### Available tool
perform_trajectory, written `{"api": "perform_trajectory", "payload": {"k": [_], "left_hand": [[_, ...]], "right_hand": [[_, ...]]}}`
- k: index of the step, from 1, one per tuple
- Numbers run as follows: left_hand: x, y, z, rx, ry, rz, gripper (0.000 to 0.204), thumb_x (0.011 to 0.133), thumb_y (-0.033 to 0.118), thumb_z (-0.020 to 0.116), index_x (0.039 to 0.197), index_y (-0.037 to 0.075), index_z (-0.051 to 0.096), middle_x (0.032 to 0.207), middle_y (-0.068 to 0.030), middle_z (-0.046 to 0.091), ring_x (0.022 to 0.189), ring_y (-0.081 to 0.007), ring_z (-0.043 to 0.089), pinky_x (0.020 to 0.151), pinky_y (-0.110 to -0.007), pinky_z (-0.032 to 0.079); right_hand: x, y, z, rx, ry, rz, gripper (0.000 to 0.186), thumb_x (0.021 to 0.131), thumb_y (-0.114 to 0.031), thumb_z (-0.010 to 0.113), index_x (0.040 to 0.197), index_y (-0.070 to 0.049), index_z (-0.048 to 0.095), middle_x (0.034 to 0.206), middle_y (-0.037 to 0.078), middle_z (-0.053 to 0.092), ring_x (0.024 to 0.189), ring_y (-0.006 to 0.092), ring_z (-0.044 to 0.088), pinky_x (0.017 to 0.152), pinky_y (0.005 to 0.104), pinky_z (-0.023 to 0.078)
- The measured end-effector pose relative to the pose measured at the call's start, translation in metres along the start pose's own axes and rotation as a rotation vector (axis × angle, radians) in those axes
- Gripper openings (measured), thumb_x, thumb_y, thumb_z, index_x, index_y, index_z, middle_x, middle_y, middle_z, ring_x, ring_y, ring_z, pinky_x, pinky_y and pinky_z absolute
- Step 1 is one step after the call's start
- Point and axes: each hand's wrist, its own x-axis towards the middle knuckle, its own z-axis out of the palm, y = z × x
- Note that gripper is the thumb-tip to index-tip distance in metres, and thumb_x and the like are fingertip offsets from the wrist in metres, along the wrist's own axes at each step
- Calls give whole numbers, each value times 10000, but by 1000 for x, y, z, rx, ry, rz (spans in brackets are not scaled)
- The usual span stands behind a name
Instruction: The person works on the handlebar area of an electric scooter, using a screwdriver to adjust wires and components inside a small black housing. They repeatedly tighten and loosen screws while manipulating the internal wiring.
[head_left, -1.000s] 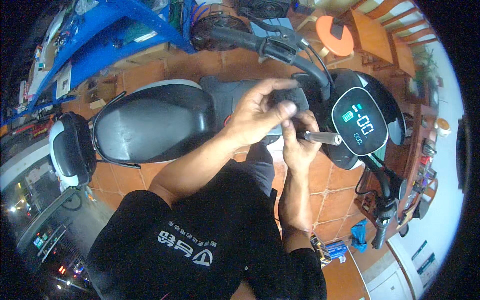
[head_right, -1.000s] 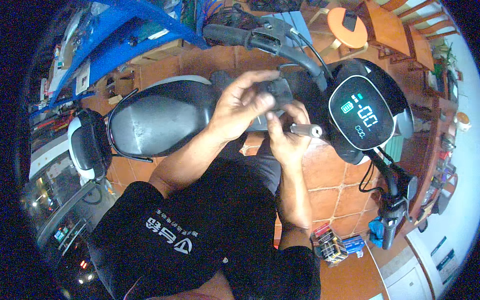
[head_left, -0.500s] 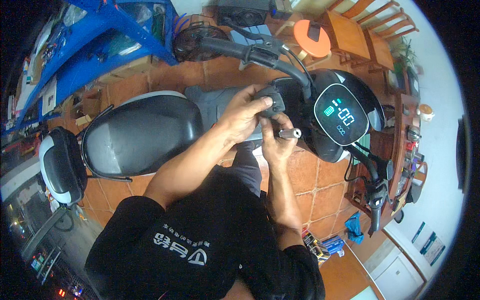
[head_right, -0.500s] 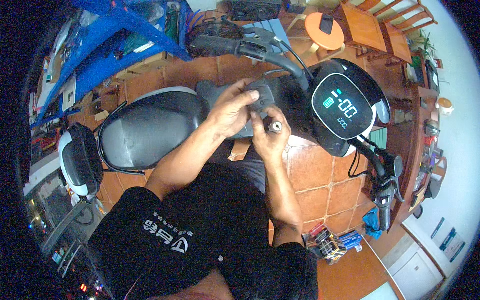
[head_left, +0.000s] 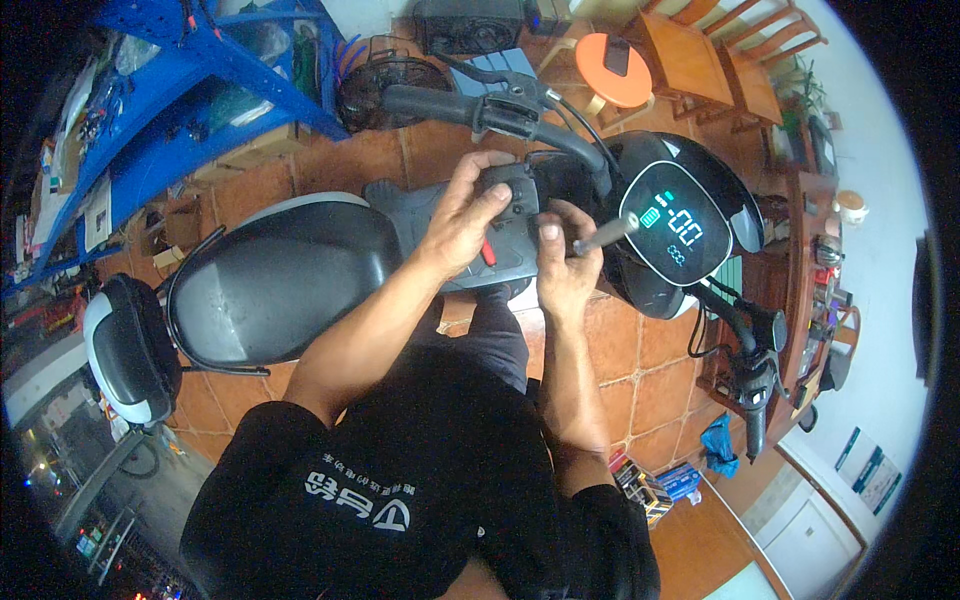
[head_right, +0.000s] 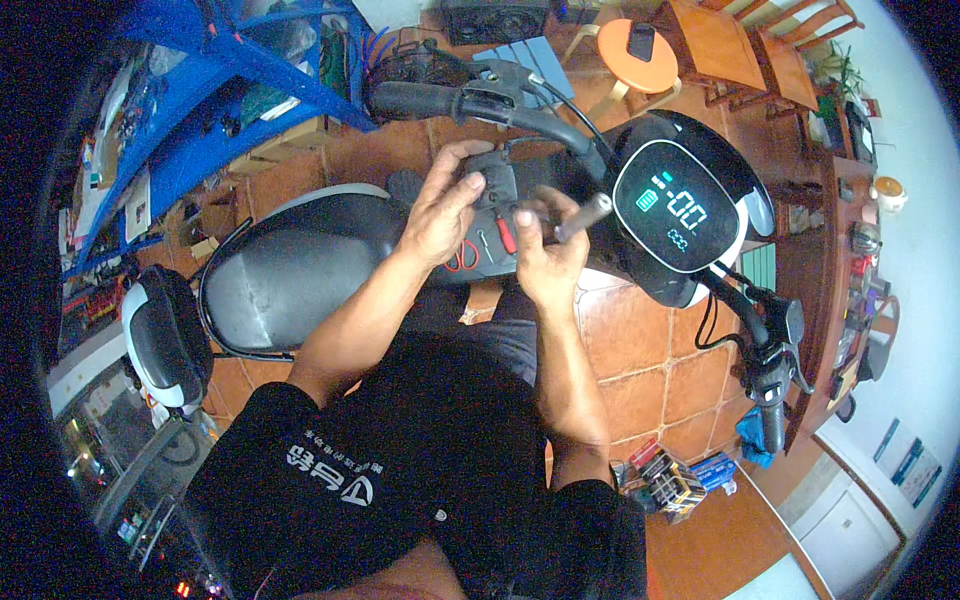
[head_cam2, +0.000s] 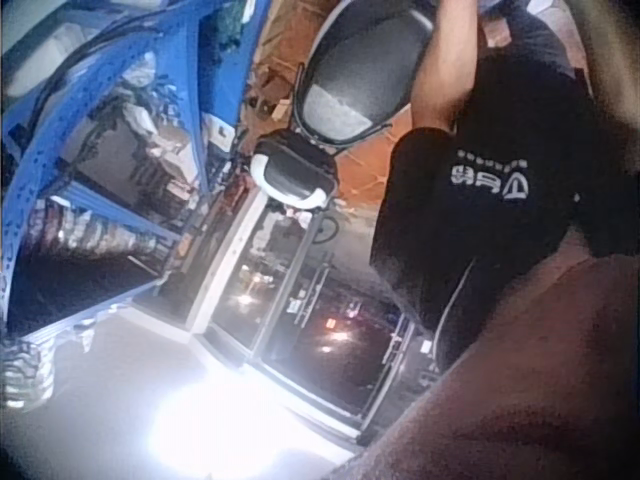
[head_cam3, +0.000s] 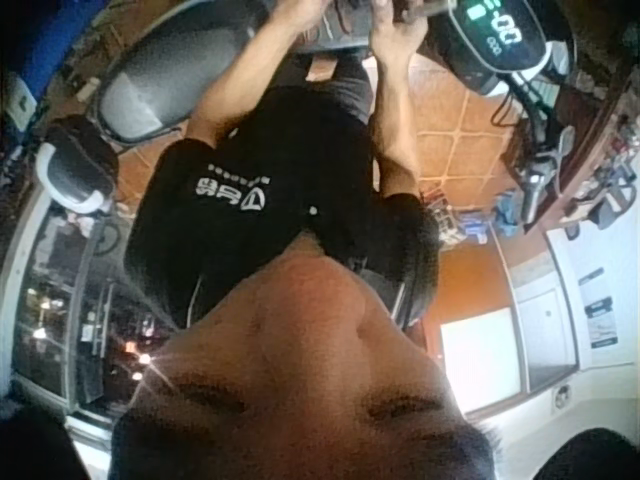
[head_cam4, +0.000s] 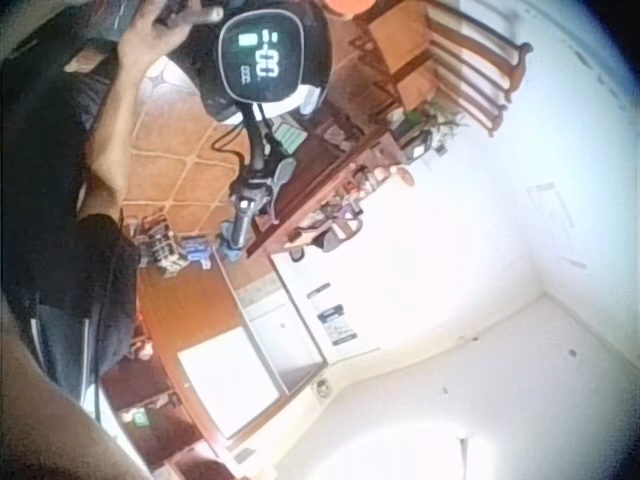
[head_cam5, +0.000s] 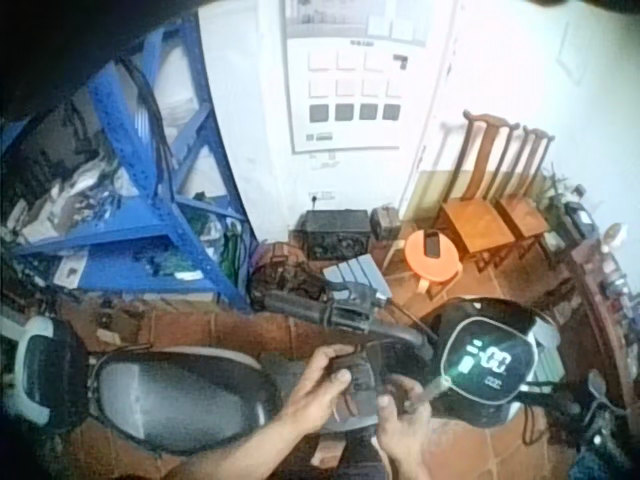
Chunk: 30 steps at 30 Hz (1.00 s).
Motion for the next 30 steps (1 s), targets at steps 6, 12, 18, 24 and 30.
{"api": "perform_trajectory", "payload": {"k": [6, 12, 18, 24, 30], "left_hand": [[-2, 12, -8, 838, -235, 360, 637, 730, 31, 681, 1324, 34, 448, 1299, -139, 481, 1227, -262, 472, 1039, -371, 375], [-1, 16, -9, 1085, -304, 472, 718, 624, -8, 738, 1284, 43, 458, 1378, -206, 416, 1294, -362, 421, 1062, -422, 370], [1, 20, -11, 1086, -344, 470, 731, 616, -14, 752, 1274, 45, 439, 1385, -217, 401, 1302, -375, 411, 1059, -424, 378], [4, 22, -10, 1087, -372, 498, 712, 624, -4, 761, 1260, 38, 443, 1382, -222, 407, 1304, -380, 409, 1060, -430, 374], [6, 25, -13, 1122, -364, 528, 726, 606, -12, 755, 1263, 45, 450, 1387, -215, 411, 1309, -380, 407, 1068, -436, 367]], "right_hand": [[17, -8, 2, -65, -127, 122, 264, 809, -142, 726, 985, 42, 656, 753, 48, 641, 654, 92, 568, 593, 241, 451], [16, -6, 2, -13, -120, 129, 236, 770, -111, 760, 934, 30, 666, 652, 16, 616, 529, 59, 524, 482, 219, 411], [15, 4, -1, 48, -166, 132, 185, 788, -62, 745, 918, 23, 643, 684, 23, 622, 567, 67, 538, 511, 218, 427], [14, -4, 3, 104, -145, 171, 212, 779, -55, 749, 939, 24, 634, 682, 9, 608, 567, 62, 519, 518, 218, 420], [17, -3, 2, 122, -193, 143, 207, 782, -52, 744, 940, 23, 633, 690, -1, 599, 563, 58, 507, 511, 219, 407]]}}
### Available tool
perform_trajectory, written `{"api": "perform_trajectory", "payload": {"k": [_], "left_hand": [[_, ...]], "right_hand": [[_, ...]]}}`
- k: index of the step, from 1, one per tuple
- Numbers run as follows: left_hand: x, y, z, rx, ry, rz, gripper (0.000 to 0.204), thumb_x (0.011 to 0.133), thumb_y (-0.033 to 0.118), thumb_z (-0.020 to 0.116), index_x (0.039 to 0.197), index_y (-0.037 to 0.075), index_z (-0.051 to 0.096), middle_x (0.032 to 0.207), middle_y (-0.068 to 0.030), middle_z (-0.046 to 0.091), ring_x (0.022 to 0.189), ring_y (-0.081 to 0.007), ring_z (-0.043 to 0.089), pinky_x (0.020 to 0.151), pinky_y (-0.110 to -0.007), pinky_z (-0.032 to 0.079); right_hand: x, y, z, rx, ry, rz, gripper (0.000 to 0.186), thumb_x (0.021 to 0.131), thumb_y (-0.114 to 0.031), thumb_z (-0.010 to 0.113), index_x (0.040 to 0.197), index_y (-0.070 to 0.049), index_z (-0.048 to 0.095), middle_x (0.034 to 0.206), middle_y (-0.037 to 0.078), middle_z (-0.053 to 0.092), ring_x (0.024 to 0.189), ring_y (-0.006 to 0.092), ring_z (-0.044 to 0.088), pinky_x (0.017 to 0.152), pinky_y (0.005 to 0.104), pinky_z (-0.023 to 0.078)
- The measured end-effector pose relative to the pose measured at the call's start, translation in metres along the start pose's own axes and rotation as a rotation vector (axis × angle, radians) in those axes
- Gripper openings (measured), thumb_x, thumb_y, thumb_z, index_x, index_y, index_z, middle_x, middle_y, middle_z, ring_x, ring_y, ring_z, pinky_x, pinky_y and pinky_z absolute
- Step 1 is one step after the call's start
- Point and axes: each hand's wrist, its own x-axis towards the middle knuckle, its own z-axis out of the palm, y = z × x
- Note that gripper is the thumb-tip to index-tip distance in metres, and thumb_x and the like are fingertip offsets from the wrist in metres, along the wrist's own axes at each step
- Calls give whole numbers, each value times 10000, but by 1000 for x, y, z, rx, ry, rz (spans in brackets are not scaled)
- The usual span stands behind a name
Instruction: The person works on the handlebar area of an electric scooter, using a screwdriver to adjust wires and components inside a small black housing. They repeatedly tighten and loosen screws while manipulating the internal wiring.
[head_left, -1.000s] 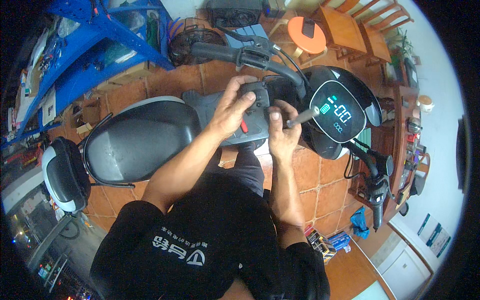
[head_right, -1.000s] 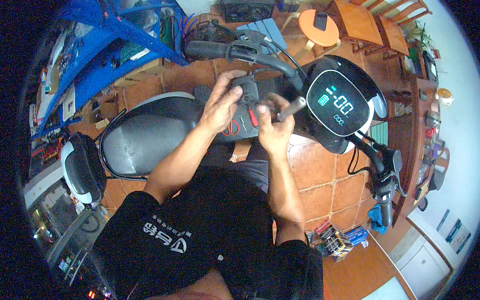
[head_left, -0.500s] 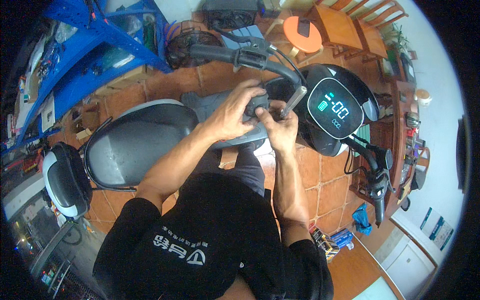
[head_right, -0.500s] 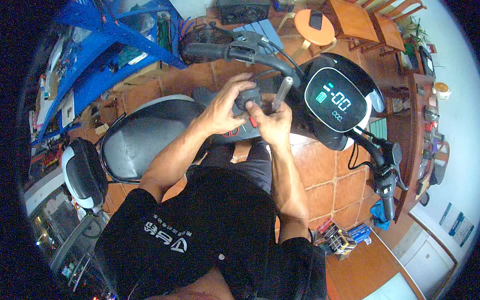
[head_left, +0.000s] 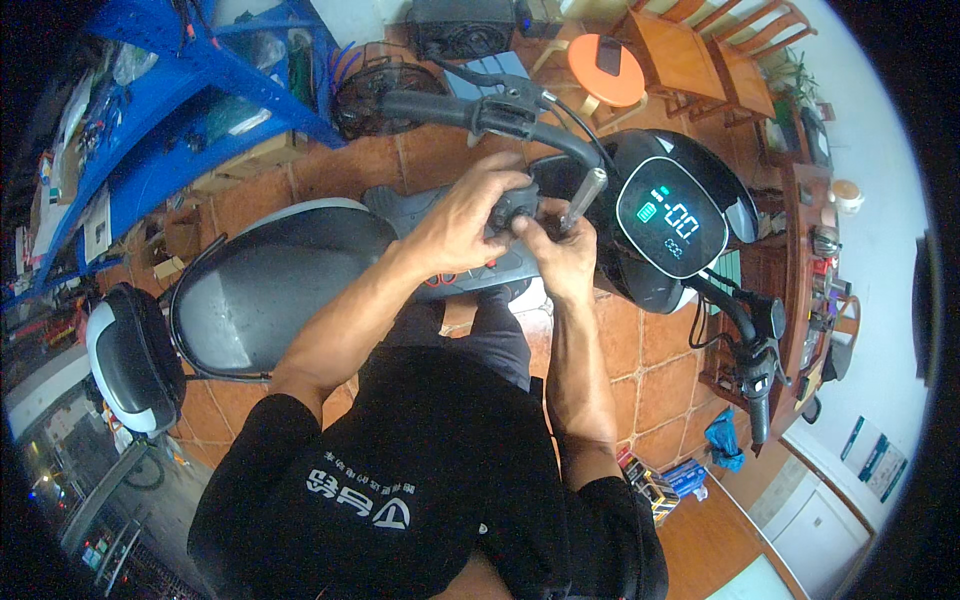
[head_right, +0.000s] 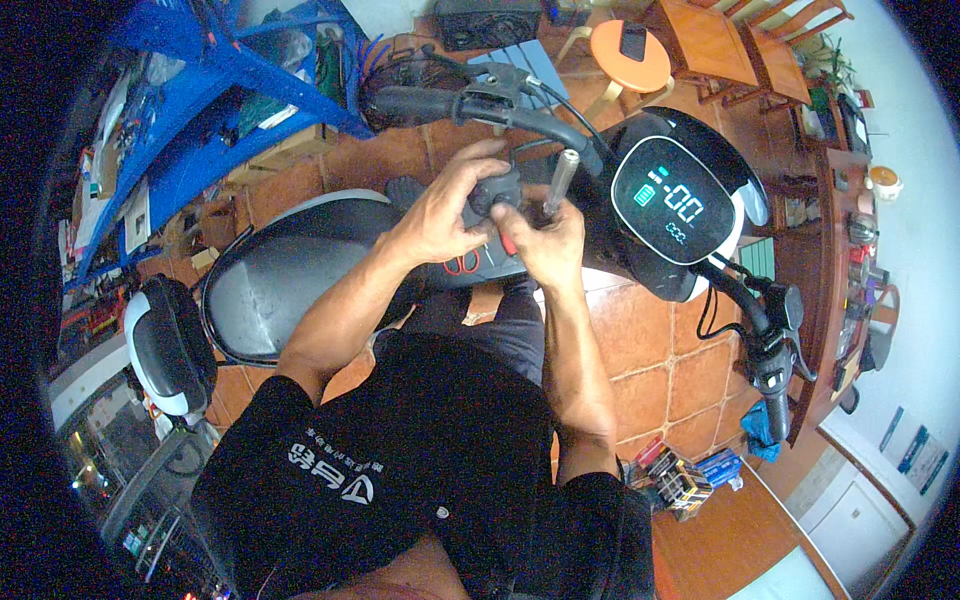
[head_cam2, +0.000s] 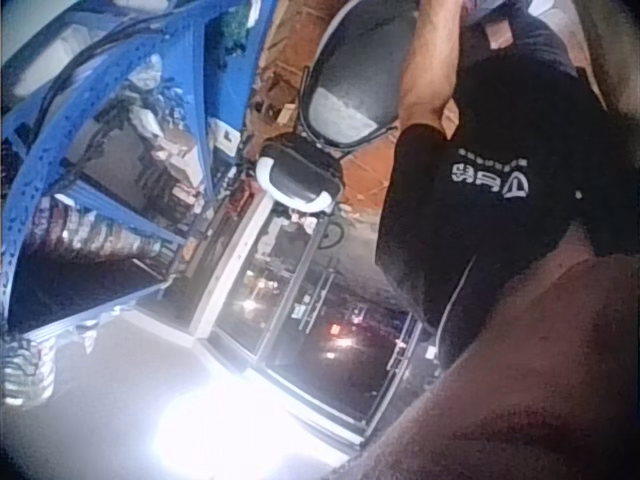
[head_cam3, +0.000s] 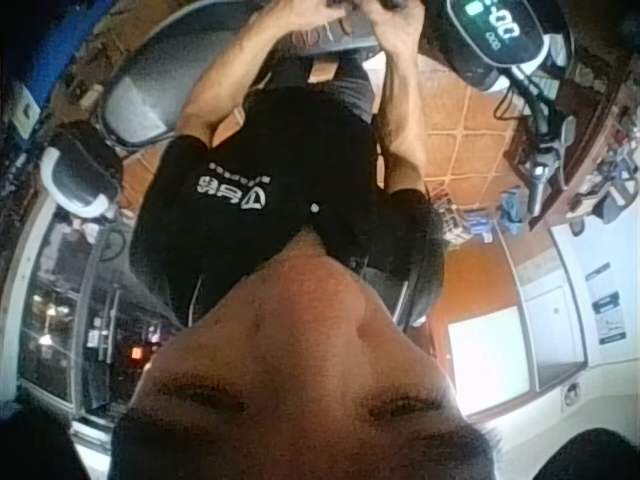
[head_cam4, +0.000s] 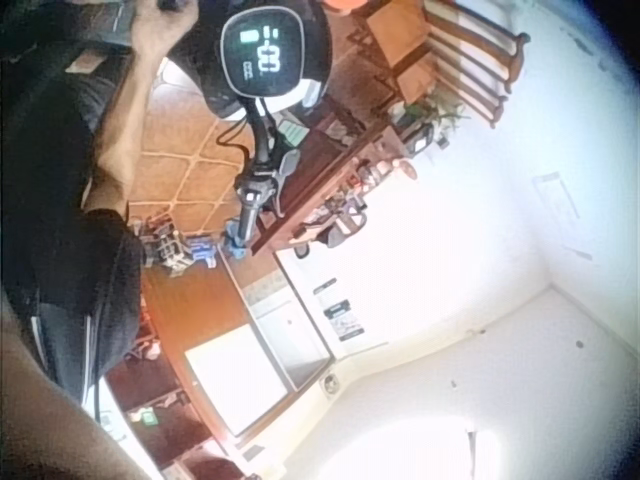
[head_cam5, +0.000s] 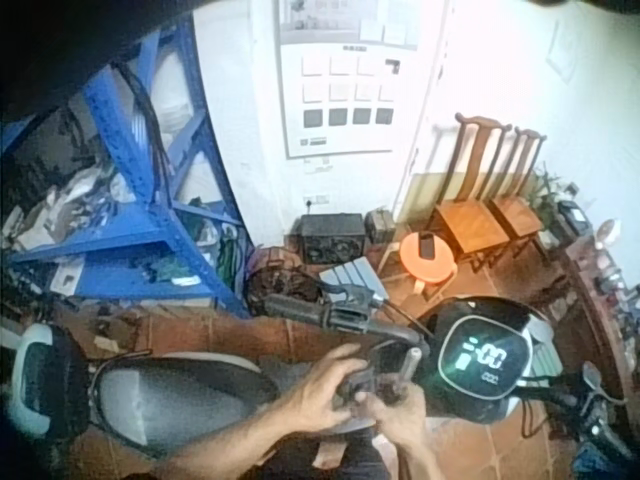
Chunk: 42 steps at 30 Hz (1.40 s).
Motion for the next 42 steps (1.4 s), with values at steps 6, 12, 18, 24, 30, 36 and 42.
{"api": "perform_trajectory", "payload": {"k": [6, 12, 18, 24, 30, 36, 42], "left_hand": [[1, 1, -1, 4, -7, -17, 729, 606, -8, 753, 1270, 54, 459, 1402, -214, 399, 1323, -381, 387, 1082, -440, 353], [1, 2, -2, -6, -11, -21, 732, 606, -6, 755, 1274, 59, 464, 1406, -215, 395, 1330, -382, 379, 1086, -440, 348], [0, 0, -4, 3, -6, -8, 713, 612, -15, 739, 1268, 59, 471, 1401, -215, 404, 1330, -379, 382, 1082, -441, 352], [-1, 0, -3, -19, 4, -32, 714, 607, -22, 728, 1267, 60, 469, 1400, -213, 406, 1326, -377, 389, 1082, -440, 352], [-1, -1, -2, -20, 10, -23, 719, 601, -25, 724, 1268, 65, 472, 1400, -204, 409, 1328, -368, 388, 1088, -434, 346], [-1, -1, -1, -11, 6, -31, 728, 593, -29, 722, 1271, 72, 478, 1407, -188, 410, 1330, -361, 389, 1089, -435, 346], [0, -2, -4, 2, 34, -8, 721, 610, -12, 723, 1284, 71, 481, 1401, -183, 418, 1334, -356, 385, 1089, -439, 338]], "right_hand": [[0, 4, 5, 20, 34, 1, 194, 786, -52, 739, 933, 22, 636, 690, -1, 603, 555, 56, 508, 507, 214, 405], [1, 4, 6, -3, 76, -11, 214, 782, -68, 746, 951, 25, 651, 720, 4, 621, 593, 52, 525, 528, 207, 414], [1, 7, 6, -45, 44, -13, 272, 775, -103, 760, 992, 25, 657, 757, 9, 639, 634, 60, 544, 566, 213, 442], [0, 11, 6, -43, 47, -10, 273, 776, -97, 762, 994, 22, 648, 735, -14, 613, 614, 57, 519, 553, 213, 430], [0, 15, 5, -44, 64, -44, 239, 786, -89, 744, 969, 24, 639, 745, -5, 613, 633, 57, 522, 566, 215, 432], [0, 16, 3, -71, 35, -61, 248, 791, -84, 731, 989, 31, 637, 804, 27, 639, 690, 80, 561, 611, 239, 461], [-3, 2, 10, -51, 53, -59, 283, 805, -74, 713, 1047, 46, 632, 895, 68, 672, 783, 111, 606, 706, 256, 498]]}}
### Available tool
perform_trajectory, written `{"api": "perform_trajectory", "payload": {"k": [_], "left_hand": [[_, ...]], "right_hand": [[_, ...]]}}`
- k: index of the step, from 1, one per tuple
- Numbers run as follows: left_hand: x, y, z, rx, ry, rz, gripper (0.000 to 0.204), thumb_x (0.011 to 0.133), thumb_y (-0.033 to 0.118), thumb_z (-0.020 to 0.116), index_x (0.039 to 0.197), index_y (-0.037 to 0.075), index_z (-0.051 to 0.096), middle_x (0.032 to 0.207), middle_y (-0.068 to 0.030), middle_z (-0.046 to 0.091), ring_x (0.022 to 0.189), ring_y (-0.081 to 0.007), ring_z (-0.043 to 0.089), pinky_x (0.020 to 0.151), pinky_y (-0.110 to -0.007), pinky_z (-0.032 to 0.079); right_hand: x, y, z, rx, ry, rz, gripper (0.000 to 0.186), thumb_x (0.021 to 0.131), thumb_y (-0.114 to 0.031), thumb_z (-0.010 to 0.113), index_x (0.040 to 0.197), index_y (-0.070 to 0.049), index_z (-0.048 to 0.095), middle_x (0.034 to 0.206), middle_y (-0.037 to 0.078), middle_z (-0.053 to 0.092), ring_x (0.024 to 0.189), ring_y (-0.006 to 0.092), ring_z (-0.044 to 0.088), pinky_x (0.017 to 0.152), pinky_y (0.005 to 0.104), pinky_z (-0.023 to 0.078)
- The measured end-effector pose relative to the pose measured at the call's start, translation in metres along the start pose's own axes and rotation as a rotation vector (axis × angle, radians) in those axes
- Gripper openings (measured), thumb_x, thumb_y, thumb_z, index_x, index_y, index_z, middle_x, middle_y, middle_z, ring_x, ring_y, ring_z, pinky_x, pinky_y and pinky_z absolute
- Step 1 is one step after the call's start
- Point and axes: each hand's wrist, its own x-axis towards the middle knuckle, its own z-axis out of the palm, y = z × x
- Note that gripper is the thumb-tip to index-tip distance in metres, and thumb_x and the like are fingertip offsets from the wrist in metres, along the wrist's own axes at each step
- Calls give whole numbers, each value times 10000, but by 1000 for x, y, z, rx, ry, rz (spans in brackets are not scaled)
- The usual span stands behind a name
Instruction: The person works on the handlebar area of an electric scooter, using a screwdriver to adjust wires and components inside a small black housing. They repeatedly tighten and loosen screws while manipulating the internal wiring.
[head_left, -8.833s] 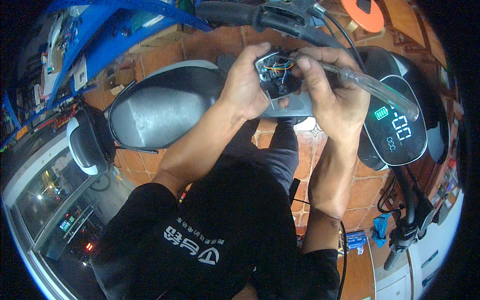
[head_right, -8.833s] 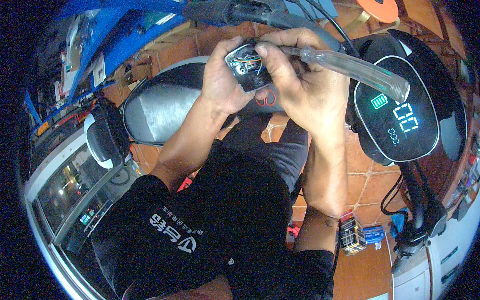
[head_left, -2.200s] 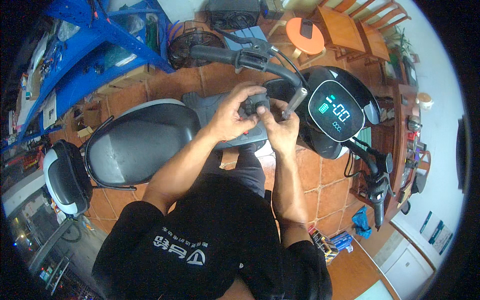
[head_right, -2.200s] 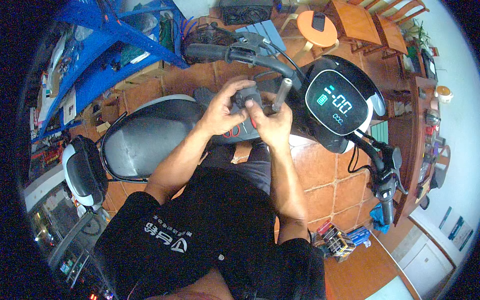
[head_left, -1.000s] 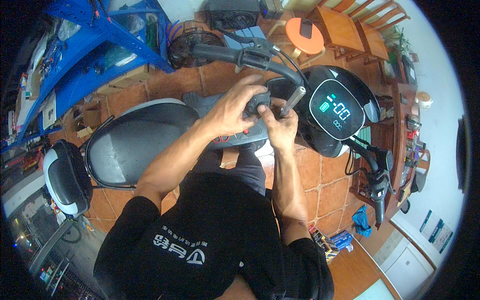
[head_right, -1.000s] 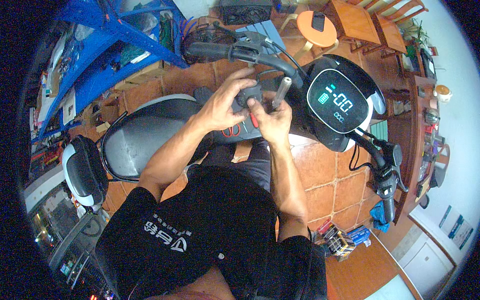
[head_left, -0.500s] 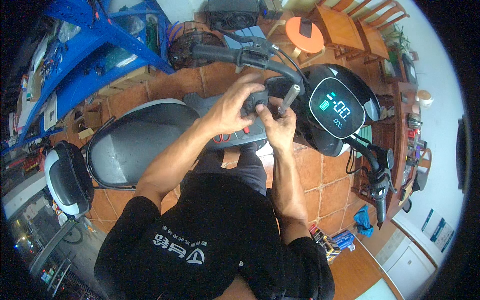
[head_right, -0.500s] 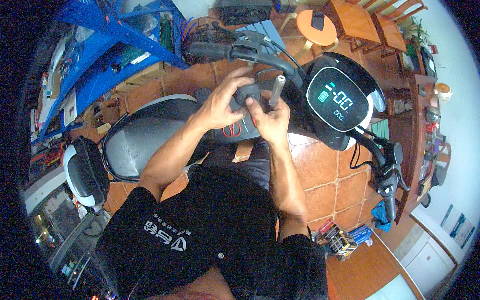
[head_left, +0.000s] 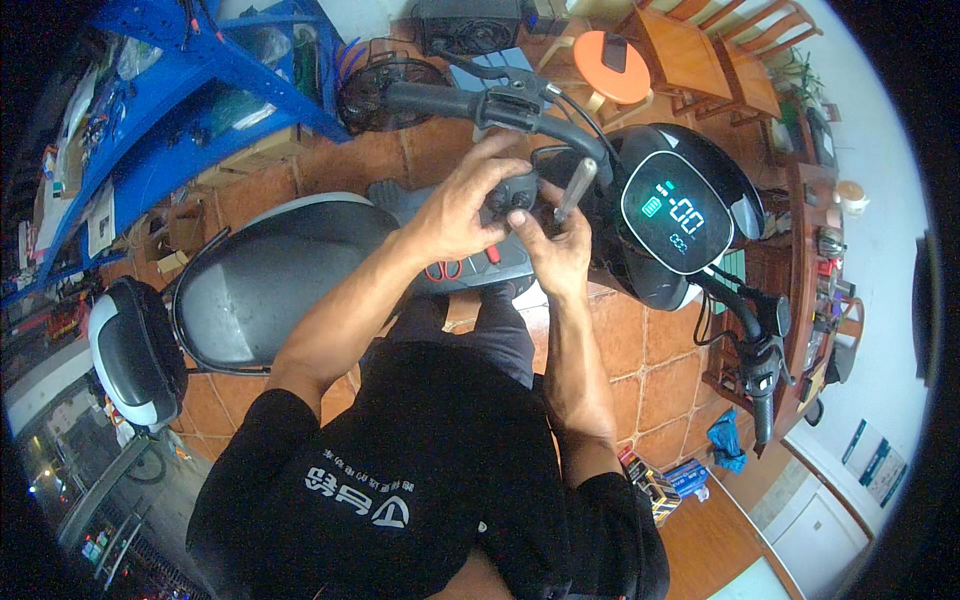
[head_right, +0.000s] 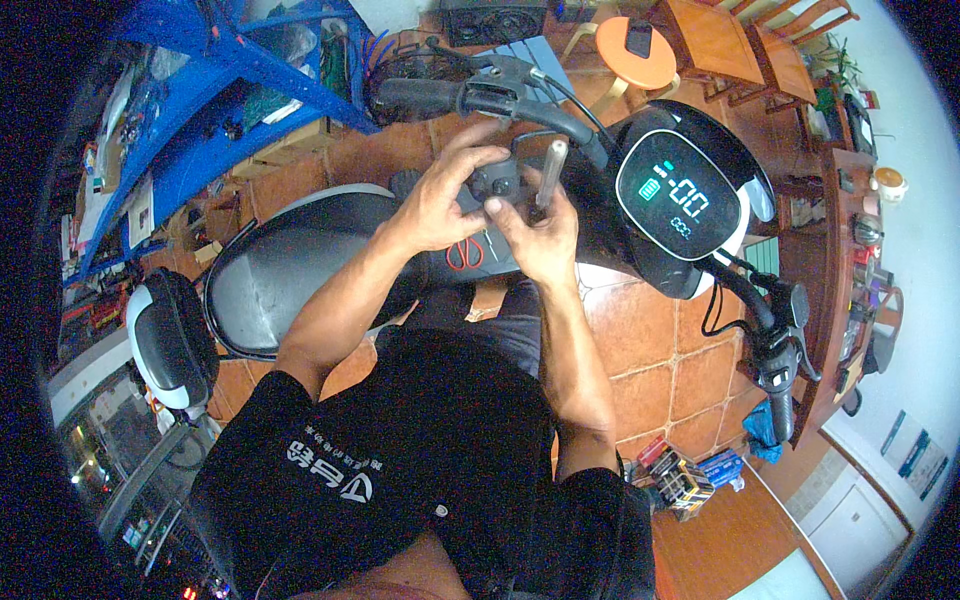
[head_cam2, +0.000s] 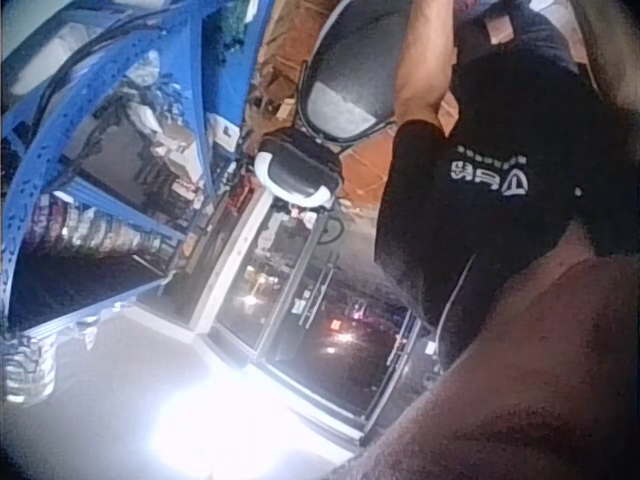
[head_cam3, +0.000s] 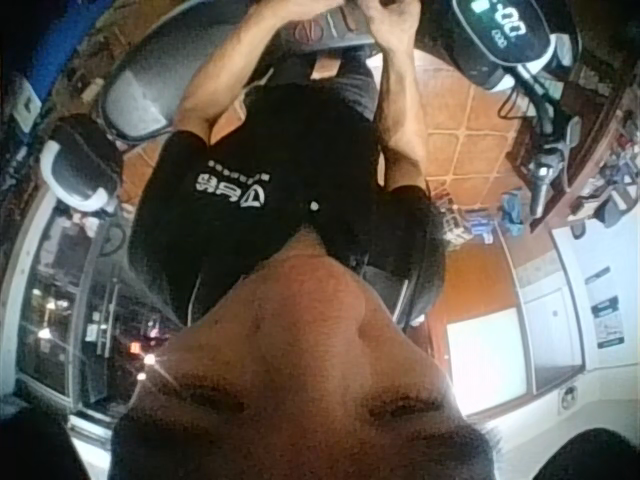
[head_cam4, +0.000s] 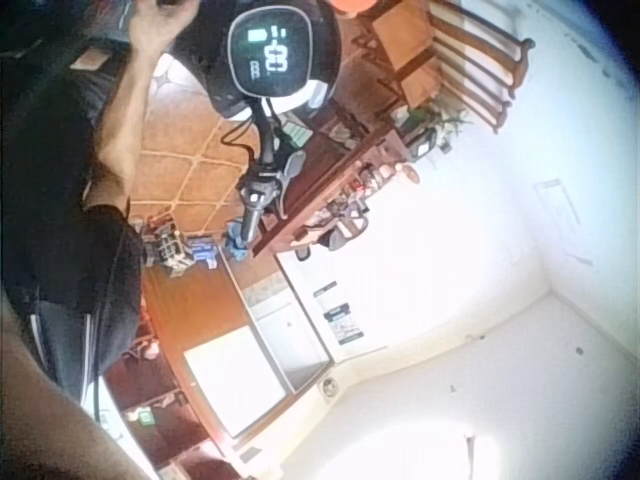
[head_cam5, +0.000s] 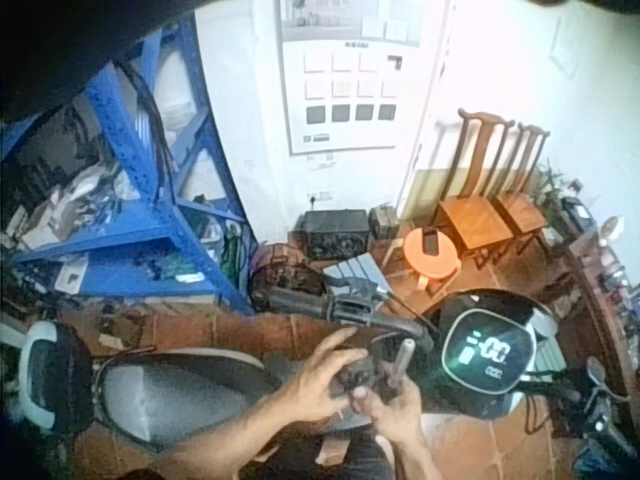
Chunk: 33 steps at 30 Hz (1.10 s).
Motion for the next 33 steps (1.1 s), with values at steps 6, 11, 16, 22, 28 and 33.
{"api": "perform_trajectory", "payload": {"k": [6, 11, 16, 22, 28, 33], "left_hand": [[-7, 1, 0, -275, 5, -206, 744, 710, 33, 724, 1379, 66, 400, 1359, -156, 443, 1277, -295, 443, 1049, -408, 381], [-23, -10, 14, -1131, 118, -587, 662, 864, 190, 688, 1407, 47, 337, 1291, -125, 466, 1160, -202, 524, 957, -341, 471], [-13, -1, 22, -1343, 205, -738, 466, 933, 258, 582, 1329, 73, 423, 1231, -100, 552, 1061, -276, 604, 847, -436, 539], [-9, -11, 24, -1531, 91, -913, 516, 967, 451, 393, 1302, 64, 460, 1142, -158, 638, 921, -309, 665, 800, -419, 551], [-12, -17, 26, -1668, 47, -819, 608, 953, 534, 394, 1318, 53, 463, 1210, -164, 617, 940, -274, 660, 788, -387, 554], [-11, -2, 30, -1511, 150, -751, 643, 939, 557, 428, 1327, 46, 461, 1227, -164, 608, 995, -259, 641, 800, -385, 551]], "right_hand": [[4, 3, -5, 36, -51, 44, 305, 821, -95, 720, 1077, 46, 634, 934, 79, 683, 845, 132, 618, 772, 266, 499], [-2, 13, -1, -195, -5, -88, 260, 839, -87, 703, 1072, 16, 650, 951, 78, 690, 852, 144, 631, 764, 268, 502], [-14, 14, -8, -25, 120, -126, 200, 909, -69, 620, 1081, 34, 626, 927, 97, 681, 860, 132, 626, 791, 259, 498], [-22, 28, -45, 46, 285, -133, 384, 990, -334, 486, 1067, 27, 588, 836, 102, 640, 640, 106, 533, 551, 230, 433], [-35, 24, -68, 75, 236, -200, 669, 941, -610, 395, 1108, 21, 540, 901, 146, 645, 757, 159, 584, 689, 275, 467], [-33, 10, -65, -72, 193, -273, 418, 985, -390, 481, 1098, 8, 541, 900, 125, 646, 724, 134, 569, 618, 253, 453]]}}
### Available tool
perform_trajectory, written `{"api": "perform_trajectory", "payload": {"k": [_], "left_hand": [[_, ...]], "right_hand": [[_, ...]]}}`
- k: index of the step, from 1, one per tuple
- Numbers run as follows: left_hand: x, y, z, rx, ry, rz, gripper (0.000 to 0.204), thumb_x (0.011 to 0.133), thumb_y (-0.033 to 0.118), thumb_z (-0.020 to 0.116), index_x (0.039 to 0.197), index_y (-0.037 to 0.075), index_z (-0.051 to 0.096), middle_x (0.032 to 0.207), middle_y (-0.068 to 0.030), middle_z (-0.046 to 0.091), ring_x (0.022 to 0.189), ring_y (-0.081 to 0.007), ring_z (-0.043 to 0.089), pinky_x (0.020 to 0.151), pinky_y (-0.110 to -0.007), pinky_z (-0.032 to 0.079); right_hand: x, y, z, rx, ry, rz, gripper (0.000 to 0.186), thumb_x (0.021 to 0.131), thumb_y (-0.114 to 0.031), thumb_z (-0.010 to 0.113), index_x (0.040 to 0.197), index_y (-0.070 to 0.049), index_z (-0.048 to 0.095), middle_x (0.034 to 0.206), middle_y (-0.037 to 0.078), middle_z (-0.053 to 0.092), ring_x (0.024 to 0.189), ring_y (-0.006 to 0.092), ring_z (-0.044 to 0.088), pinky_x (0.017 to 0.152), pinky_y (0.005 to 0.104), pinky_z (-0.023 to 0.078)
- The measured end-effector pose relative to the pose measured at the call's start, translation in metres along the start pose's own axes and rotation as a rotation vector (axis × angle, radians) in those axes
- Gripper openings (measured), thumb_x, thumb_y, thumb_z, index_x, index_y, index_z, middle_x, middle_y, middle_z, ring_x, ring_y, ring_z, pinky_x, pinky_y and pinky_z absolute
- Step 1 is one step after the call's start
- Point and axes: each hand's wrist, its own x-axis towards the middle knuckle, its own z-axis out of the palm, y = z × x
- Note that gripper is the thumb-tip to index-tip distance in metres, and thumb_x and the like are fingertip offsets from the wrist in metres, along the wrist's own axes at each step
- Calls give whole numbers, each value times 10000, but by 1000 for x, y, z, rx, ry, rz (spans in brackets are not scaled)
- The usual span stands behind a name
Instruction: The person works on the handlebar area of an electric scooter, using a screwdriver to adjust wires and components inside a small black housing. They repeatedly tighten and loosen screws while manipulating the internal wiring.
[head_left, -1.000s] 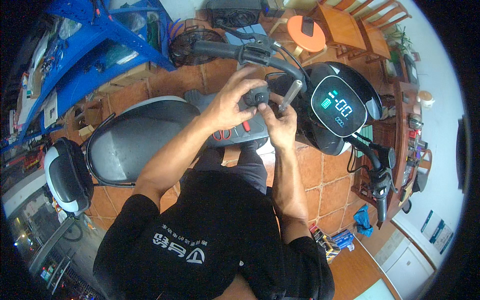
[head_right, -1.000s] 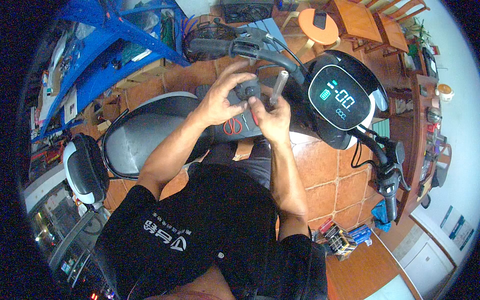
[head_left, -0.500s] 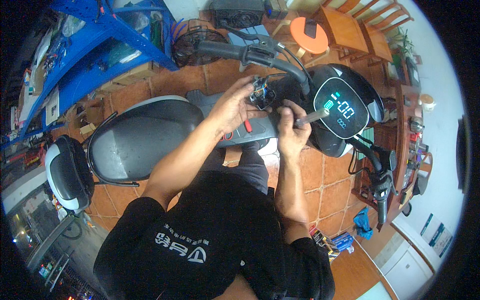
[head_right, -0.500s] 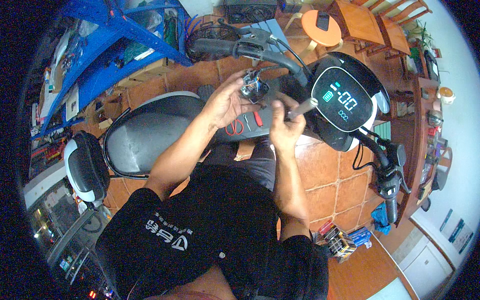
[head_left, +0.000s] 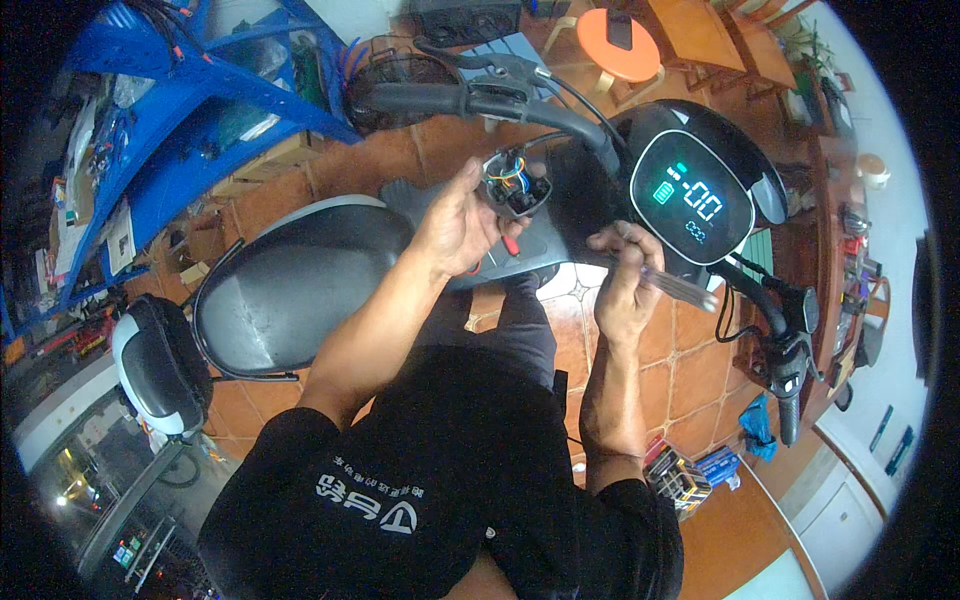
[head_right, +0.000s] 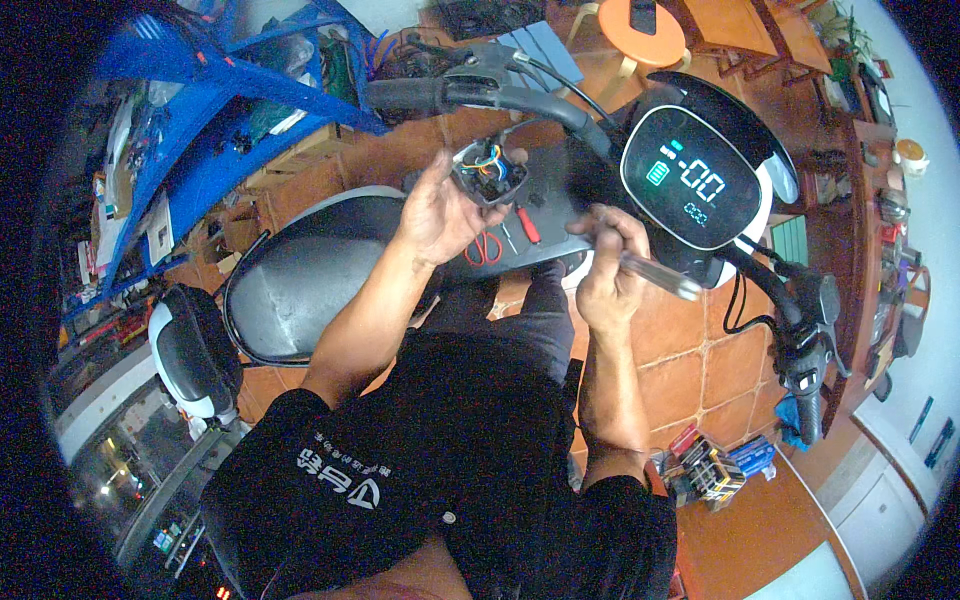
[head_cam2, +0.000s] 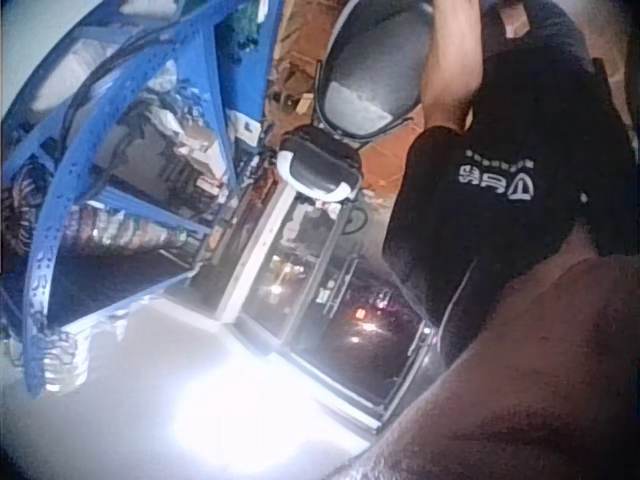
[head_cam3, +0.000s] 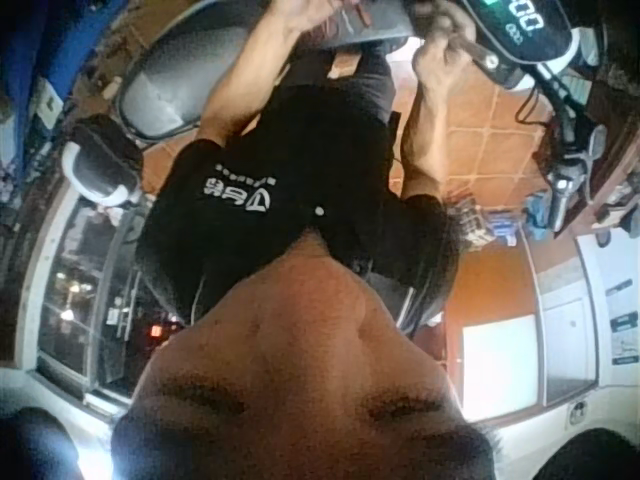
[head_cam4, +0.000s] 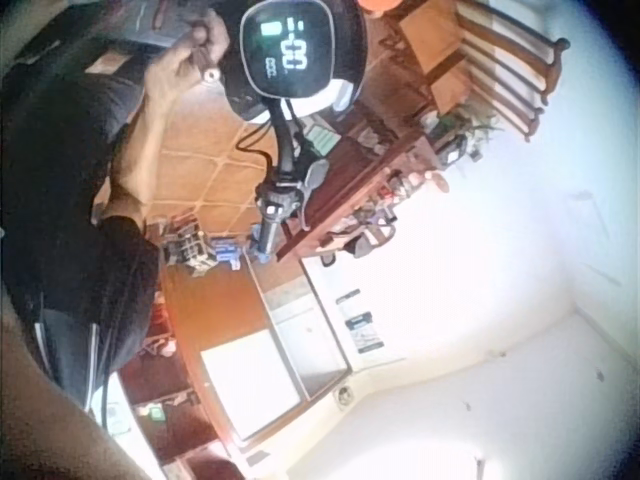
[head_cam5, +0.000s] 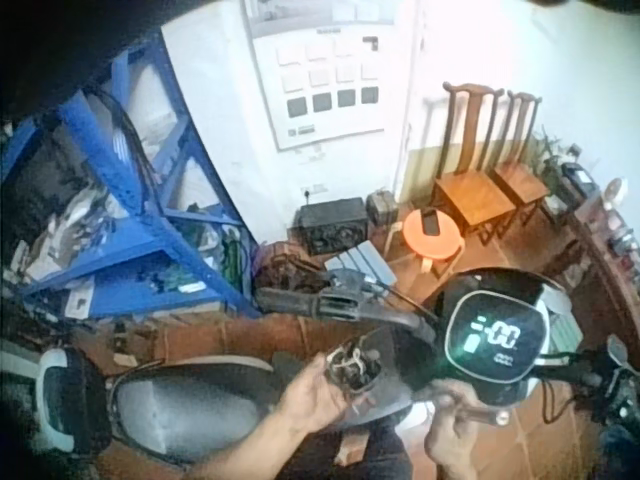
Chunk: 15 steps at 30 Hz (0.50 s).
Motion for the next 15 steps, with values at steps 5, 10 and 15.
{"api": "perform_trajectory", "payload": {"k": [5, 10, 15], "left_hand": [[-4, -5, 24, 133, 111, 134, 554, 937, 517, 493, 1184, 26, 560, 1066, -136, 666, 894, -226, 664, 678, -319, 538], [-8, 1, 36, 66, 197, -58, 607, 902, 608, 479, 1164, 64, 548, 1038, -118, 669, 891, -276, 671, 807, -456, 543], [-4, 7, 44, 84, 179, -118, 585, 928, 591, 444, 1171, 69, 547, 1037, -105, 677, 898, -243, 673, 783, -417, 550]], "right_hand": [[10, 12, 16, -211, -131, -293, 279, 869, -24, 586, 1144, 4, 554, 1128, 134, 548, 799, 135, 572, 637, 234, 461], [23, -8, 37, -258, -189, -274, 530, 635, -76, 834, 1107, -23, 598, 1132, 153, 565, 884, 213, 603, 687, 277, 498], [39, -6, 33, -111, -200, -141, 359, 676, -109, 820, 967, -2, 639, 970, 133, 646, 847, 255, 643, 725, 341, 522]]}}
